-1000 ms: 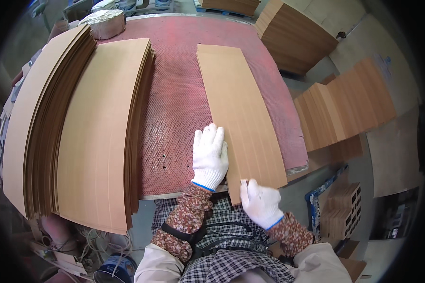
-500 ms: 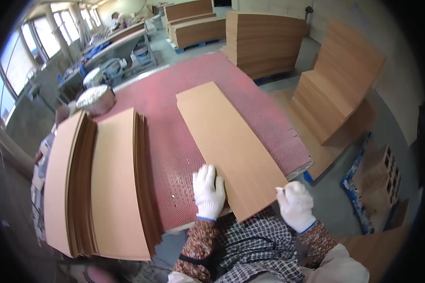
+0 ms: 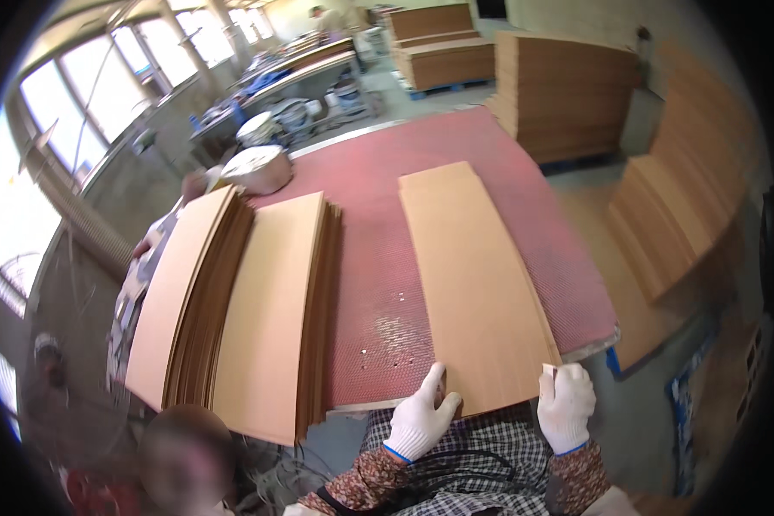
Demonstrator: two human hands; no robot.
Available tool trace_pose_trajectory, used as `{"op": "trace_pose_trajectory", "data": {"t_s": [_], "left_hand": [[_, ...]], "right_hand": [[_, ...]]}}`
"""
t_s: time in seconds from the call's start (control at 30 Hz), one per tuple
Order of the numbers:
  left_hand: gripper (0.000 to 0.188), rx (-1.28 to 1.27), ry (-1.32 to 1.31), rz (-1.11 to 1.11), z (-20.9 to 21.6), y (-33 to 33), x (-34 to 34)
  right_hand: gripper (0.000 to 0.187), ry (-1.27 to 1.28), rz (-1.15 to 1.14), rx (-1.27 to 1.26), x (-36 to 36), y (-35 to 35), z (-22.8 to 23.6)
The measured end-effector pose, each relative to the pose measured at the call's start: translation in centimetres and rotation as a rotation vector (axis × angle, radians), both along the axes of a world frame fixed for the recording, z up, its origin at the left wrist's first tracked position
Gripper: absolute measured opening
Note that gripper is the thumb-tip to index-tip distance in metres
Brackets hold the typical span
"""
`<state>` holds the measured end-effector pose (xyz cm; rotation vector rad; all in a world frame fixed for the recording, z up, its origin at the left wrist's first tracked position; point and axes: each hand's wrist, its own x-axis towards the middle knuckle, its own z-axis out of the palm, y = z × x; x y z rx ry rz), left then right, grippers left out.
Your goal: Inspecting wood panels and marking edges with a white pencil or chalk.
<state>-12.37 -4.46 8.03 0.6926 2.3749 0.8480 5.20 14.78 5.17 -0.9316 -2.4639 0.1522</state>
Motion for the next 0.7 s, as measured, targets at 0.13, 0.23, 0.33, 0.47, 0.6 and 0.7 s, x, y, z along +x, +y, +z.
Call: {"op": "trace_pose_trajectory", "data": {"t_s": [0.13, 0.23, 0.33, 0.47, 0.6, 0.7], "left_hand": [[0.081, -0.109, -0.060, 0.135, 1.1, -0.8, 0.0], [0.076, -0.036, 0.039, 0.177, 2.1, -1.5, 0.0], [0.064, 0.049, -0.026, 0.194, 2.3, -1.9, -0.5], [0.042, 0.370, -0.119, 0.192, 1.2, -1.0, -1.3], [0.038, 0.613, -0.169, 0.311, 1.2, -0.5, -1.4], [0.035, 0.771, -0.285, 0.355, 3.0, -2.4, -1.5]], "right_hand": [[0.029, 0.062, 0.076, -0.082, 0.1, -0.4, -0.2], [0.032, 0.012, -0.017, -0.274, 0.2, -0.5, 0.2], [0.032, 0.017, 0.014, -0.461, 0.3, -0.6, 1.2], [0.041, -0.069, 0.120, -0.452, 0.4, -0.8, 2.3], [0.042, 0.023, 0.288, -0.310, -0.3, -1.1, 2.9], [0.042, 0.115, 0.453, -0.276, -1.0, -0.3, 4.1]]}}
